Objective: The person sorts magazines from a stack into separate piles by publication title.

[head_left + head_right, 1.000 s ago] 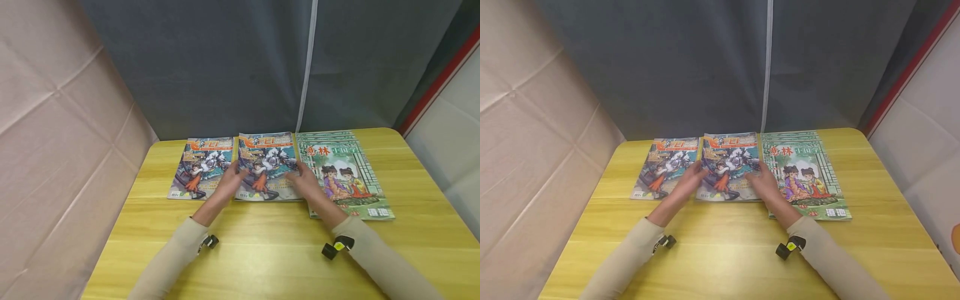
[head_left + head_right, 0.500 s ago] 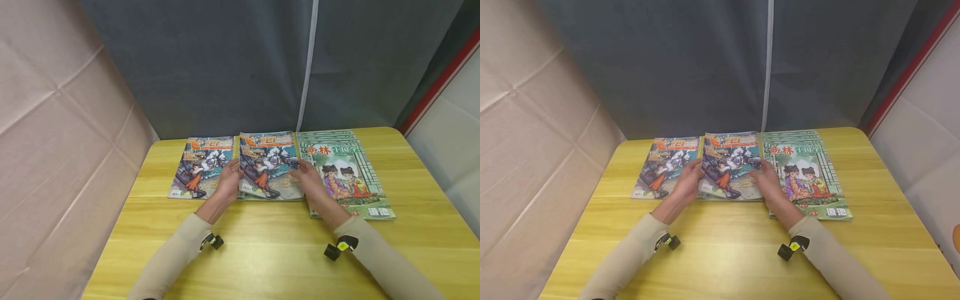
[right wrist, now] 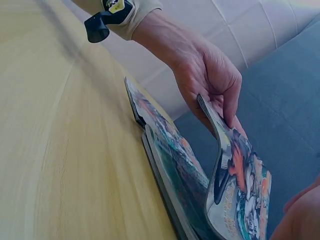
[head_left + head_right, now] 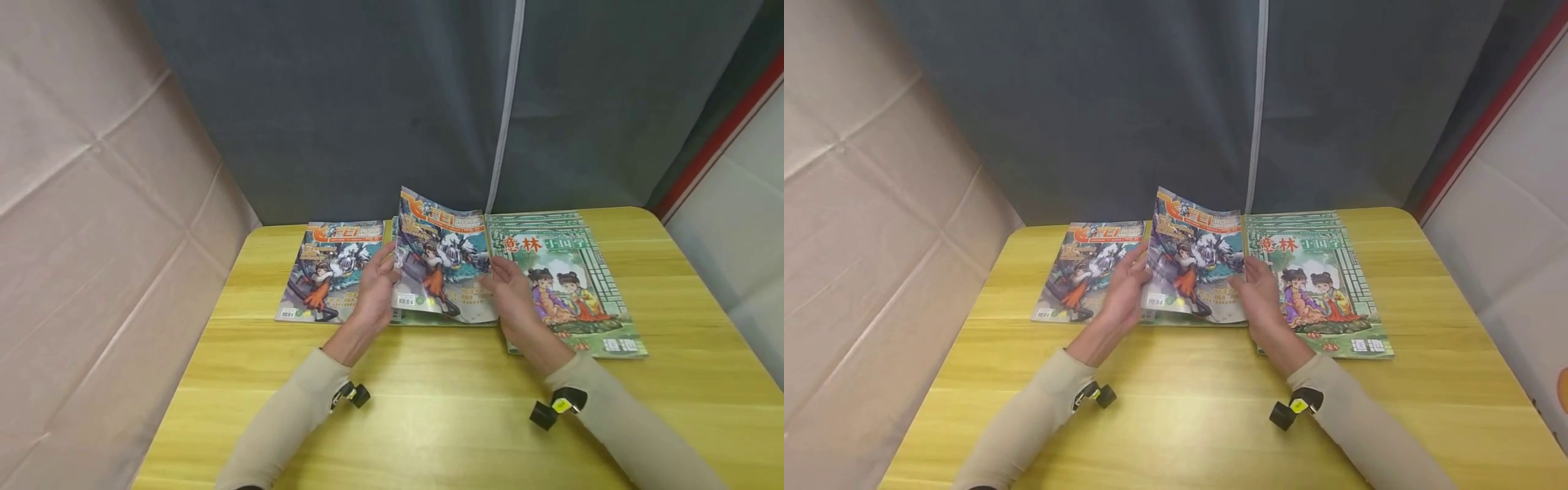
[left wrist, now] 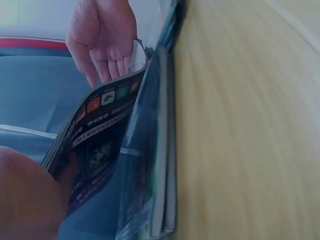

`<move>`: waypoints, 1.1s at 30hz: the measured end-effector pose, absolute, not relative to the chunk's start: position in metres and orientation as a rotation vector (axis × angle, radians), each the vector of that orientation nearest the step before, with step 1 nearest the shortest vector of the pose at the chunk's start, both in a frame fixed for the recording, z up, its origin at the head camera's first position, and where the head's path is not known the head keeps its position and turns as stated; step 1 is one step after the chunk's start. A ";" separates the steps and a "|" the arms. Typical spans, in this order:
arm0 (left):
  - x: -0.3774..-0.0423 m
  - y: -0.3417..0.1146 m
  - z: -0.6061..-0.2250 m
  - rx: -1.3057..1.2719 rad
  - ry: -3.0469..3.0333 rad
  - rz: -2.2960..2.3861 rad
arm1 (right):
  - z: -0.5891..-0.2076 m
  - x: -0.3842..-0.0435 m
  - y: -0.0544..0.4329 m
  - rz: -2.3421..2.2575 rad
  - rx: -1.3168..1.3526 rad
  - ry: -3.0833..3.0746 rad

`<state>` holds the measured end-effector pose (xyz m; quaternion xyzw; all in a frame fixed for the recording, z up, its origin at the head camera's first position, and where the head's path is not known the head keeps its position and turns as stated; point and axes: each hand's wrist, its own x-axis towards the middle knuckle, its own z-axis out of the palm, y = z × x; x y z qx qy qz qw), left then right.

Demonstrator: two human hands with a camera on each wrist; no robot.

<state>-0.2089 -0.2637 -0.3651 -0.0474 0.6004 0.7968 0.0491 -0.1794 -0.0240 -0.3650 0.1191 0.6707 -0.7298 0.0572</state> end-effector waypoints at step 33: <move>-0.187 -0.471 -0.365 -0.107 2.031 2.250 | -0.369 -0.193 -0.159 -2.064 -0.011 1.617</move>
